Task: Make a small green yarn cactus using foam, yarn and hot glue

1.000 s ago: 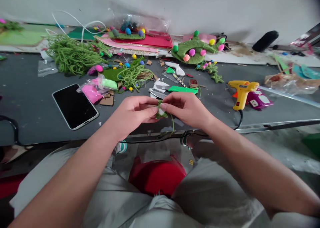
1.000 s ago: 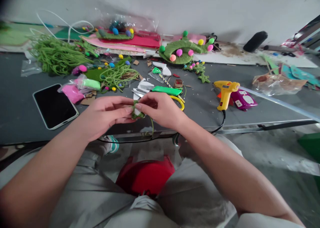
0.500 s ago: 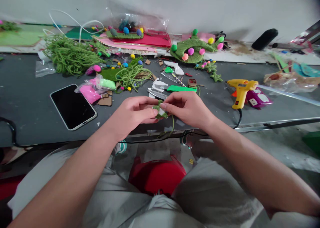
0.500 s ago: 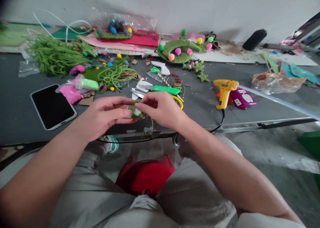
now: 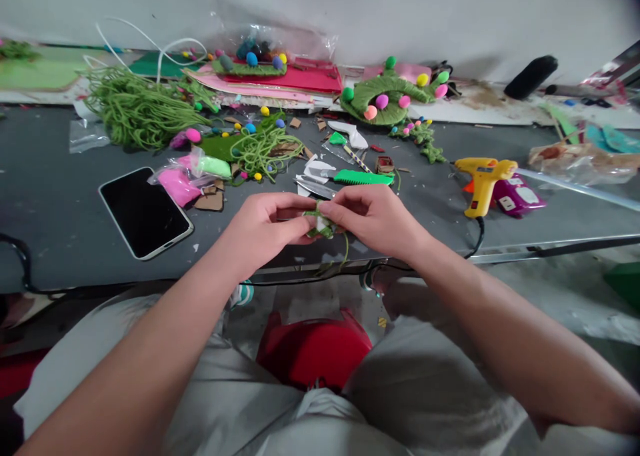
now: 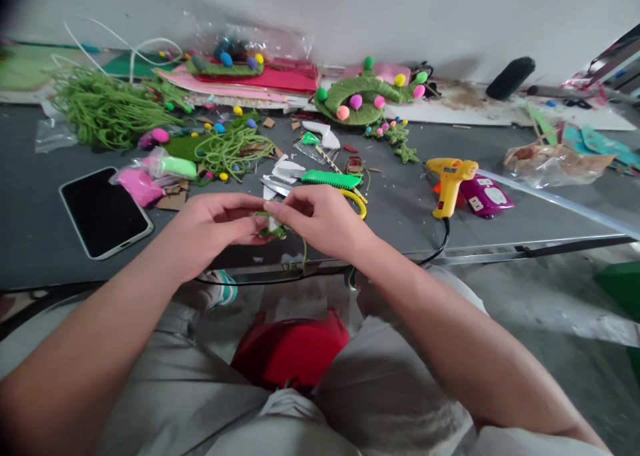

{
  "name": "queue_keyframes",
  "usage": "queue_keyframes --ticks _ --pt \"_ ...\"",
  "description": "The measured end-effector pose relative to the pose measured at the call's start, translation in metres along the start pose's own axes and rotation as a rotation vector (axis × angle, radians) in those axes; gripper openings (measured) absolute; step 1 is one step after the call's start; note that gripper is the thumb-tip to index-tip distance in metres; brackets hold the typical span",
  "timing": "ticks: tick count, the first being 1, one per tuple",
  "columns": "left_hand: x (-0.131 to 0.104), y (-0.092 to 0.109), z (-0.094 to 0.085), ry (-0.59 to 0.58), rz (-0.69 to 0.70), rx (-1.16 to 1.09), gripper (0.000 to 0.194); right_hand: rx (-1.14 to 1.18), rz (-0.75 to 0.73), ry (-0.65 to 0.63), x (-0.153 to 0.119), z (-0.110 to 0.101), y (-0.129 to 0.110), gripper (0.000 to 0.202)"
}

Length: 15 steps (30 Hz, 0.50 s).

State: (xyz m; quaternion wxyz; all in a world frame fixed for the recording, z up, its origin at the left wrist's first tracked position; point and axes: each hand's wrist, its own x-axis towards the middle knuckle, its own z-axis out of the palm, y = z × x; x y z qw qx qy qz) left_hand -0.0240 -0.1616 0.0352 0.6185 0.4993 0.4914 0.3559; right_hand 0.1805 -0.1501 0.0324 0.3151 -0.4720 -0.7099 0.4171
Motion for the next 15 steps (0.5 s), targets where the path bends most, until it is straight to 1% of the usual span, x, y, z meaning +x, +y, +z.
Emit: queue_keyframes --ticks 4,12,15 --pt "-0.0003 -0.0015 -0.0001 -0.03 0.005 -0.003 0.034 -0.005 0.014 0.036 -0.0012 0.0038 -0.002 0.043" --pt "-0.0045 0.0038 -0.0034 -0.042 0.003 0.078 0.033 0.008 0.033 0.006 0.0003 0.0016 0.0018 0.044" --pt "-0.0044 0.004 -0.0027 -0.045 -0.003 0.095 0.035 0.046 0.047 -0.043 0.0021 -0.0013 0.0029 0.048"
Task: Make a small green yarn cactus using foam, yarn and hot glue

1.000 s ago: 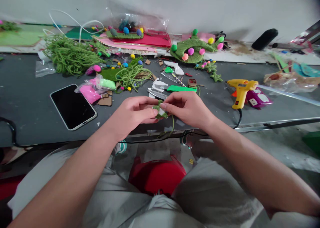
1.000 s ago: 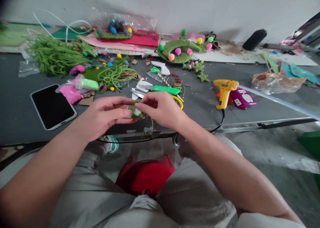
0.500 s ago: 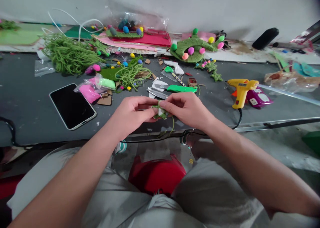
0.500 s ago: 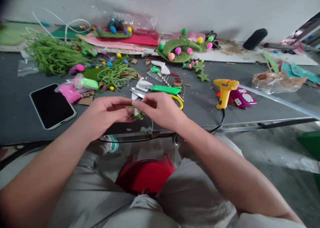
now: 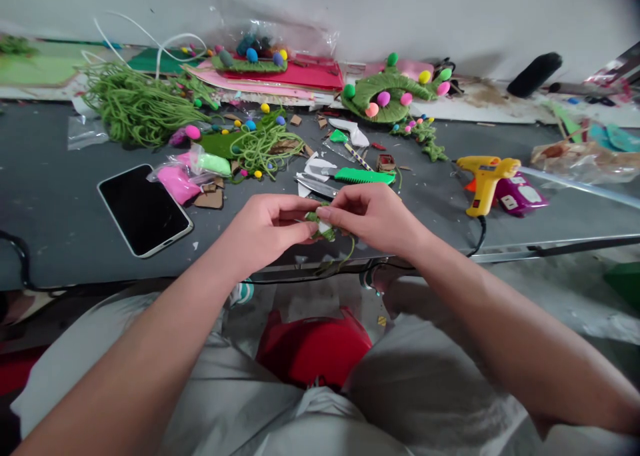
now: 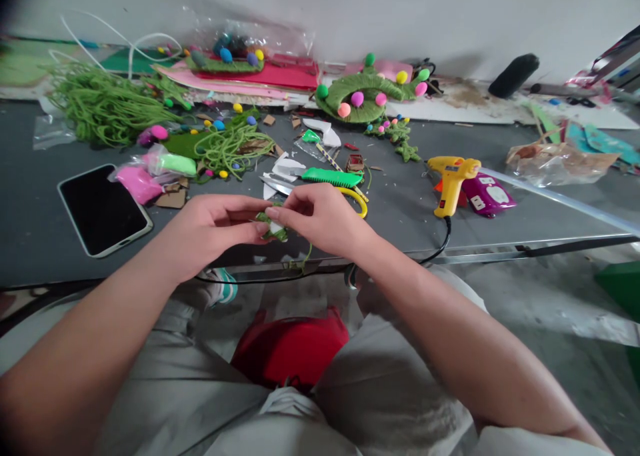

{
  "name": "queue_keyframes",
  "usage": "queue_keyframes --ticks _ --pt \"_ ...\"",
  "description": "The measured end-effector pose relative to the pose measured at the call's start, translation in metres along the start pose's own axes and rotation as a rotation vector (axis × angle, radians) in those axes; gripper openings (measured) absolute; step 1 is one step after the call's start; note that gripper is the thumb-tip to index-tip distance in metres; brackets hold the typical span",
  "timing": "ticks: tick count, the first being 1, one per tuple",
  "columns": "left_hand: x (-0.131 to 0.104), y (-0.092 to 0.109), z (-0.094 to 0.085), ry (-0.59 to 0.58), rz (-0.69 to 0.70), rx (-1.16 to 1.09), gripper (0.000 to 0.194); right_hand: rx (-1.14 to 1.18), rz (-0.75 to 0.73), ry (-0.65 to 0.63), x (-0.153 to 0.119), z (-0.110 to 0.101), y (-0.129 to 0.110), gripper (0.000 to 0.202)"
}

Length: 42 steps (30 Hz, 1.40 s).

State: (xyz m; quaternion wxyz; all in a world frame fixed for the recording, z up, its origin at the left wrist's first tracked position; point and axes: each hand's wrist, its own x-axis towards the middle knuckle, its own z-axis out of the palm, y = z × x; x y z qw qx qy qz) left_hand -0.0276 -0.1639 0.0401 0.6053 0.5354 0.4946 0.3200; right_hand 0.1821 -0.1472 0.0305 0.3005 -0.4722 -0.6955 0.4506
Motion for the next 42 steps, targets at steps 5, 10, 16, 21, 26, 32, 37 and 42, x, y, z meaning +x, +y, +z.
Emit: queue_keyframes --ticks 5,10,16,21,26,32,37,42 --pt "0.001 -0.001 0.0 0.012 0.012 0.005 0.034 0.045 0.023 -0.067 0.002 -0.006 -0.001 0.053" --pt "0.001 -0.002 0.001 -0.017 0.01 0.017 0.032 -0.04 0.0 -0.015 0.0 0.001 -0.001 0.05" --pt "0.001 0.0 0.001 0.039 -0.026 -0.005 0.034 0.015 0.004 0.006 0.003 -0.001 0.001 0.057" --pt "0.002 -0.003 0.0 0.115 -0.017 -0.084 0.041 0.056 0.044 -0.053 0.001 -0.007 0.002 0.045" --pt "0.004 -0.006 0.002 0.108 -0.028 -0.158 0.041 0.104 0.03 -0.064 -0.001 -0.005 0.005 0.033" --pt "0.002 -0.002 -0.001 0.032 -0.114 -0.323 0.037 0.082 -0.008 -0.04 -0.001 -0.009 0.006 0.023" --pt "0.005 -0.003 -0.001 0.048 -0.127 -0.207 0.041 0.05 -0.009 -0.07 -0.002 -0.01 0.004 0.024" --pt "0.008 -0.006 0.003 0.024 -0.092 -0.064 0.045 0.005 -0.052 -0.056 -0.002 -0.009 0.002 0.021"
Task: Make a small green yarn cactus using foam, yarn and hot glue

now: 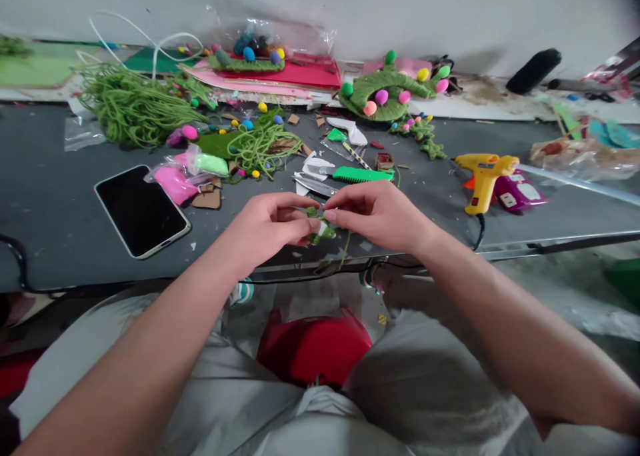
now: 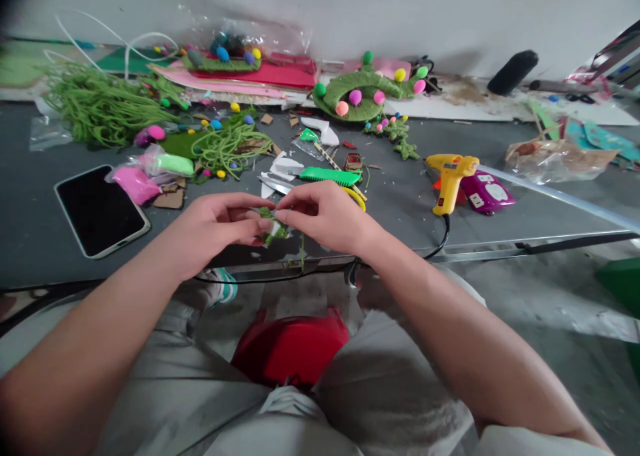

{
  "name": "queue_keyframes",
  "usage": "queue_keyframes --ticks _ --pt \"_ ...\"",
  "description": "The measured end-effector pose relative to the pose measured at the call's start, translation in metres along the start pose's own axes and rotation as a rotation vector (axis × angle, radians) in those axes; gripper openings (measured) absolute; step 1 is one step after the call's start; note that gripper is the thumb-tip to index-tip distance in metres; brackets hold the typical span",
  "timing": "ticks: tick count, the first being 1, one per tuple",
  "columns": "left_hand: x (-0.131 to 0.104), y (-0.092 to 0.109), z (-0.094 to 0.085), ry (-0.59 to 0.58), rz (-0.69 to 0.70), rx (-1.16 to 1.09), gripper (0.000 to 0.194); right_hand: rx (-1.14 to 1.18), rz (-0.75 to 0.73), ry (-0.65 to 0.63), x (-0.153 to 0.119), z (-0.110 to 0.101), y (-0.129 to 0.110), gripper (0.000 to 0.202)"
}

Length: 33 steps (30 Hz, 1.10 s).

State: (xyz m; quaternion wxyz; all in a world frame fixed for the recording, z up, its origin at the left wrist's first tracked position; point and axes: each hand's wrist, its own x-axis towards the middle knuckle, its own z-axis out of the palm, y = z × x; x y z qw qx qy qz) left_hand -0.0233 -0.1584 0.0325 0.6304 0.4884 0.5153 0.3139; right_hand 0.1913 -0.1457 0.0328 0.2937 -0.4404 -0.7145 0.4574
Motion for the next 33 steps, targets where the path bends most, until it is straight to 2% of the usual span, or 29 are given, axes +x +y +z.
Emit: queue_keyframes --ticks 6,12,17,25,33 --pt "0.002 -0.004 0.0 -0.025 0.039 0.091 0.04 -0.068 -0.068 0.033 -0.003 0.003 -0.001 0.018" --pt "0.004 -0.01 0.001 0.008 0.074 0.12 0.033 -0.088 -0.1 0.063 -0.005 0.006 -0.006 0.02" --pt "0.003 -0.007 0.003 0.049 0.073 0.106 0.033 -0.142 -0.116 0.086 -0.005 0.003 -0.004 0.02" --pt "0.001 -0.005 0.005 0.057 0.072 0.04 0.029 -0.049 0.0 0.04 -0.005 0.004 0.0 0.03" --pt "0.004 -0.012 0.007 0.061 0.173 -0.006 0.021 -0.081 0.094 0.027 -0.003 0.009 -0.002 0.048"
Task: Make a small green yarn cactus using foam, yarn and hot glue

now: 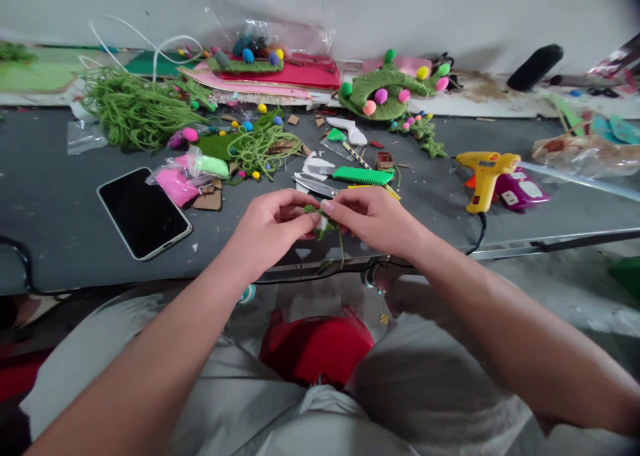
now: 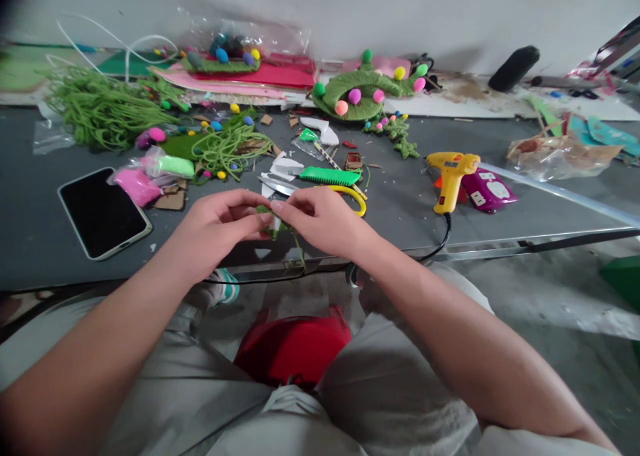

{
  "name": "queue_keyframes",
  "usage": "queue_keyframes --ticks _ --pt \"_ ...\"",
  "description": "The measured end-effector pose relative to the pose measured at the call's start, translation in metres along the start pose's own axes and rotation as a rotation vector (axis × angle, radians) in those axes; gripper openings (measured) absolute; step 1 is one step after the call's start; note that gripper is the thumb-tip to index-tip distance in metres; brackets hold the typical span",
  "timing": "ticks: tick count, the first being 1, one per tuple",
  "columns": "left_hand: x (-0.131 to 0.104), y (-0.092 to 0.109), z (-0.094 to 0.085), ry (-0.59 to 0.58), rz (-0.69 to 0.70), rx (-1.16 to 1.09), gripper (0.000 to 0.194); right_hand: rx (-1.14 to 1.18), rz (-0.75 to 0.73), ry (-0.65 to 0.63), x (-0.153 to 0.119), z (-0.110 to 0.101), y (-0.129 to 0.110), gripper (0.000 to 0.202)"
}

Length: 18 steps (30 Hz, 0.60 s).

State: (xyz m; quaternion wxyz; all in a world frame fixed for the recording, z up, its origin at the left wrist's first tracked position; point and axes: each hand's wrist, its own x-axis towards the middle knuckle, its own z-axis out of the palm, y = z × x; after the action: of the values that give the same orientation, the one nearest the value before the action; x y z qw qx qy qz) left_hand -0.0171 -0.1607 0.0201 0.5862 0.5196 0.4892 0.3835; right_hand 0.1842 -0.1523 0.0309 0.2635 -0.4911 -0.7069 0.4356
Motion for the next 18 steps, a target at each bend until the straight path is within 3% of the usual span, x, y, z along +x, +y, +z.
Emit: queue_keyframes --ticks 10,18 --pt "-0.006 0.011 -0.001 -0.056 -0.102 -0.161 0.019 0.004 -0.006 0.021 0.001 0.0 0.003 0.039" --pt "-0.002 0.006 -0.001 -0.079 -0.069 0.065 0.034 -0.024 -0.064 -0.01 -0.002 -0.004 0.005 0.041"
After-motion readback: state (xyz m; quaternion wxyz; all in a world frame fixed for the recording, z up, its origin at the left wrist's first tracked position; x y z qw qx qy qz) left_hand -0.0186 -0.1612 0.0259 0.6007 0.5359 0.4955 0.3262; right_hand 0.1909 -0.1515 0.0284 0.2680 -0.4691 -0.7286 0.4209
